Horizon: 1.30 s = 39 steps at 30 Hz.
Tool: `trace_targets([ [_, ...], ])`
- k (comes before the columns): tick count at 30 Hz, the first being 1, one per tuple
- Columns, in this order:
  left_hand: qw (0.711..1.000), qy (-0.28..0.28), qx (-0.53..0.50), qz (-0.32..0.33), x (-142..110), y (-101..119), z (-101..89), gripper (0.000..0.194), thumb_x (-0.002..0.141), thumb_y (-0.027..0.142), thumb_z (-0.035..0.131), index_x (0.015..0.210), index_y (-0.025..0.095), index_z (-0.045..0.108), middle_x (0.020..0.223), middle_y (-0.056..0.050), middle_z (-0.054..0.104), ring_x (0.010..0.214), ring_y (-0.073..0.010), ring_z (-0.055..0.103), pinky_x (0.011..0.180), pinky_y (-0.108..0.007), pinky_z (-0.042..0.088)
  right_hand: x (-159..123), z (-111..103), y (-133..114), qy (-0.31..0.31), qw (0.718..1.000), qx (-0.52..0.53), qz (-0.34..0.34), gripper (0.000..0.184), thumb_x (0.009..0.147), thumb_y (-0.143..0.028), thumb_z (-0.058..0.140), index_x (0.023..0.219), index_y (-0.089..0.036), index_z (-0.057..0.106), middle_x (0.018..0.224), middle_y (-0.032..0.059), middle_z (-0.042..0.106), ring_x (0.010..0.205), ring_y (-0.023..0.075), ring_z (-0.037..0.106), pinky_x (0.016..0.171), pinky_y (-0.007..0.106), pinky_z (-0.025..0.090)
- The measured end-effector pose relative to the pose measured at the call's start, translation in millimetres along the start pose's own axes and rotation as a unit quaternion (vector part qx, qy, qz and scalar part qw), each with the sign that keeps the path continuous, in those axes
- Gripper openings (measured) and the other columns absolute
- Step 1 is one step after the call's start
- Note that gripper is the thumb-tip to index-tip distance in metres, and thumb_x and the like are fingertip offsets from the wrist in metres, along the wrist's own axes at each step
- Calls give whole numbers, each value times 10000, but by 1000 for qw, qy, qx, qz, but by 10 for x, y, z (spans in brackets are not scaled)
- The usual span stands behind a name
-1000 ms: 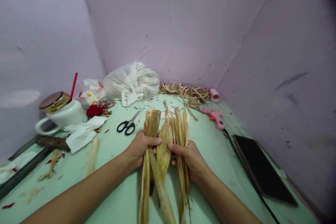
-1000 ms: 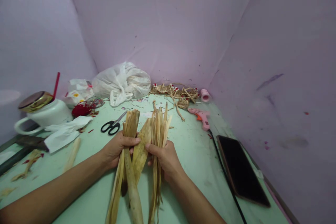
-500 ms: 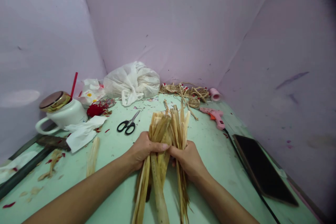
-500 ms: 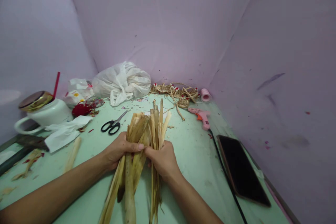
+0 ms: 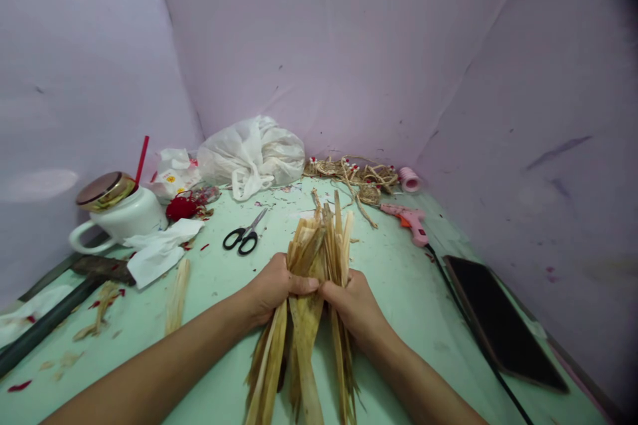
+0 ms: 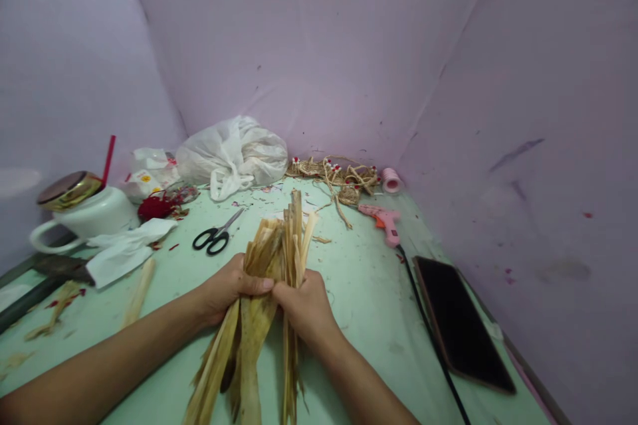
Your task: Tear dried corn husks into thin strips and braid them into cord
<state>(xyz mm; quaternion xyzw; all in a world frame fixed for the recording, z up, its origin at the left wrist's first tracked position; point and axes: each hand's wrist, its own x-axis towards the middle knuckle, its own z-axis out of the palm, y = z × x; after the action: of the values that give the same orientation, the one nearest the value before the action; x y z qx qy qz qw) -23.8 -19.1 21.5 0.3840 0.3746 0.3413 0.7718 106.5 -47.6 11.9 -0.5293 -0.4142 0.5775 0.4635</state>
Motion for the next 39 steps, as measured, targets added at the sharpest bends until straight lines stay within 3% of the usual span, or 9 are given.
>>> trace_targets([
  [4,999,-33,-36,-2,37,20,-58,333,475,160,755,776,69,646,662,-80,646,557,-170,596,550,-287,489,13,-55,-30,-31,991,130,33,175,579,-181,604,740,-115,626,610,36,642,552,164,585,570,278,472],
  [9,997,7,-70,-8,80,70,-94,181,514,139,737,610,74,598,436,23,497,350,-43,418,405,-183,382,51,-150,-93,-55,980,183,56,284,596,-191,623,860,-91,650,694,85,679,582,188,616,597,298,491],
  [12,997,-4,-76,-11,80,80,-93,188,509,133,740,626,70,607,456,13,515,378,-48,444,399,-168,366,66,-174,-93,-44,984,164,58,233,590,-175,633,812,-103,651,668,64,673,547,163,600,556,269,483],
  [18,998,-33,-59,-14,69,42,-74,251,505,138,744,724,58,651,594,-73,628,494,-145,575,486,-244,461,63,-147,-85,-33,994,100,22,88,565,-156,647,632,-110,613,501,2,591,427,105,504,449,219,427],
  [26,998,14,-62,1,75,91,-53,227,536,77,716,757,62,662,609,-62,634,509,-109,566,489,-191,447,98,-276,-212,12,987,141,81,119,529,-149,649,636,-97,639,607,44,634,550,133,583,547,234,503],
  [30,997,64,-44,3,110,97,-96,154,522,80,725,630,77,616,495,3,550,373,-34,426,353,-141,321,121,-454,-324,5,966,235,111,56,525,-133,598,578,-121,588,549,22,599,470,101,544,493,217,502],
  [34,996,84,-32,1,130,88,-122,196,503,114,740,592,91,568,454,32,488,340,-24,373,321,-143,273,83,-651,-449,-71,941,326,61,118,515,-117,583,591,-151,499,525,-40,518,373,22,400,353,120,388],
  [37,996,87,-31,3,142,69,-141,225,485,133,747,587,102,549,447,39,471,339,-32,373,330,-155,297,18,-780,-527,-131,918,374,4,142,549,-120,563,617,-165,445,531,-76,466,320,-23,250,269,58,194],
  [39,996,81,-32,-7,148,54,-155,226,484,144,744,592,107,548,439,37,470,348,-45,388,355,-175,342,-29,-841,-571,-128,909,394,-46,136,584,-127,540,626,-171,419,508,-107,416,290,-43,129,256,53,78],
])
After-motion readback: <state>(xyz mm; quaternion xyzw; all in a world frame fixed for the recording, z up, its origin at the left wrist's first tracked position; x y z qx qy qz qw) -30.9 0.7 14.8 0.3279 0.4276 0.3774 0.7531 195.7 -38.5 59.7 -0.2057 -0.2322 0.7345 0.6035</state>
